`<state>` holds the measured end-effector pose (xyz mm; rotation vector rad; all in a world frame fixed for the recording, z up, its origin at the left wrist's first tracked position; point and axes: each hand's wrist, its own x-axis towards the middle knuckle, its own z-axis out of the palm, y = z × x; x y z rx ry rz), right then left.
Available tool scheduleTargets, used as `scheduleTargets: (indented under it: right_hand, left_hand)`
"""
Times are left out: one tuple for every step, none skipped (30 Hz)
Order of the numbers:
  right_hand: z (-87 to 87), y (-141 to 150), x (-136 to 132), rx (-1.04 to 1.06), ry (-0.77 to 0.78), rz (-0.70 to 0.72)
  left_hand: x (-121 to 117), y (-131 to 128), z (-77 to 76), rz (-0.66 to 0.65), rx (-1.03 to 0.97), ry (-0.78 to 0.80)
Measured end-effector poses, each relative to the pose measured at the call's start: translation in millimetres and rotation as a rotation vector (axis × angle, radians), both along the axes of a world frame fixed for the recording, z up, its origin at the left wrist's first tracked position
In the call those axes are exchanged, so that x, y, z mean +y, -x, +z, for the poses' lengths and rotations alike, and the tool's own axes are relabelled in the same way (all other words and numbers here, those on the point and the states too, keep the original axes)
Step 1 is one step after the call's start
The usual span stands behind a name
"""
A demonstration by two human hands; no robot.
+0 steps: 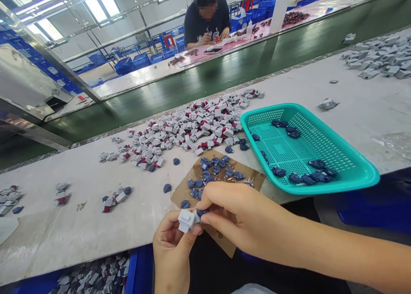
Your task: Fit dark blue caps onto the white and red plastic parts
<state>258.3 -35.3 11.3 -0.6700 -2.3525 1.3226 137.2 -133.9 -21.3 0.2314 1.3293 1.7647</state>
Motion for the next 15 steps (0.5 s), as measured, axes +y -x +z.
scheduleTargets:
  right_hand:
    - [0.6,-1,1,0.006,-0.009,0.021]
    - [0.7,-1,2,0.008,-0.014,0.045]
    - [0.3,-1,3,0.006,-0.015,0.066]
    - [-0.8,-1,5,0.000,-0.013,0.083]
    - [-2.5,-1,6,-0.008,-0.008,0.093]
    - [-4.6,-1,7,-0.015,0.002,0.098]
    - [-7.1,-2,8,-0.020,0.015,0.099]
    - [-9.6,-2,9,-0.022,0.024,0.097]
    - [-12.2,-2,9,-0.023,0.031,0.096]
    - [-14.6,-3,9,-0.024,0.039,0.102]
    - [-16.9,-3,9,-0.027,0.045,0.111]
    - [-19.0,-4,8,-0.027,0.054,0.120]
    - [-21.1,-5,7,-0.032,0.072,0.126]
    - [-23.3,-5,6,-0.043,0.100,0.129]
    - [-25.7,-5,3,-0.059,0.133,0.133]
  left_hand:
    - [0,-1,0.4,0.000,0.008,-0.011]
    - [0,-2,0.3,0.001,0.016,-0.023]
    - [1,-4,-0.3,0.004,0.023,-0.033]
    - [1,-5,-1.3,0.006,0.029,-0.041]
    - [1,-6,-2.7,0.005,0.037,-0.044]
    - [0,-6,-4.3,0.002,0.048,-0.043]
    - [0,-7,-6.1,-0.004,0.062,-0.040]
    - [-1,-7,-7.8,-0.009,0.074,-0.034]
    - [-2,-6,-9.5,-0.016,0.087,-0.031]
    - [-4,-6,-11.0,-0.021,0.096,-0.030]
    - [-5,-6,-12.4,-0.024,0.102,-0.029]
    - [-7,-6,-13.8,-0.028,0.100,-0.026]
    - [-9,-6,-15.3,-0.032,0.090,-0.019]
    - [-11,-7,-16.9,-0.040,0.075,-0.011]
    - [-13,-8,-18.7,-0.051,0.056,-0.007]
